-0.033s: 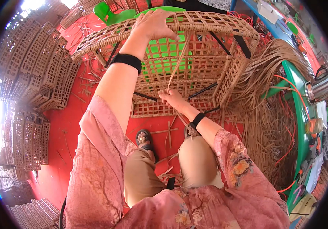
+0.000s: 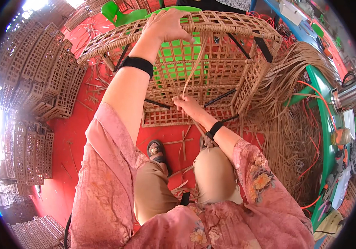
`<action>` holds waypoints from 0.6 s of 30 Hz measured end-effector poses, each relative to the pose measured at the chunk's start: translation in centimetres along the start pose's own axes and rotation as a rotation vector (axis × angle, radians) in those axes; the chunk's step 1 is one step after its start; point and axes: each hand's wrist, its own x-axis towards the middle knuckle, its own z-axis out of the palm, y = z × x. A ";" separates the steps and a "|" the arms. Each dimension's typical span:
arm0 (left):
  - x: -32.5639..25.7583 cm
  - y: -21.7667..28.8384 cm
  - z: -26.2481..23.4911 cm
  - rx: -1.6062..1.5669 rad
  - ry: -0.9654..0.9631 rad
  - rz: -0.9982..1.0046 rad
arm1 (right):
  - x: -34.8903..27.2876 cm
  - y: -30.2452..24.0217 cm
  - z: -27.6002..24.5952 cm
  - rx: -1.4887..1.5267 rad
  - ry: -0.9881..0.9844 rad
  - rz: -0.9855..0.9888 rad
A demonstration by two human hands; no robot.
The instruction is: Weaving a large rectangular wicker basket using strips of material.
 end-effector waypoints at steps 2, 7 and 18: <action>0.3 0.1 -0.1 0.027 -0.033 0.006 | 0.1 0.2 -0.9 -0.030 0.010 -0.045; 0.7 1.8 -3.4 -0.061 -0.189 -0.012 | -0.3 3.5 -4.4 -0.194 -0.004 -0.080; 2.8 -1.0 0.2 0.151 -0.054 0.044 | -4.8 22.1 -10.4 0.288 0.261 0.548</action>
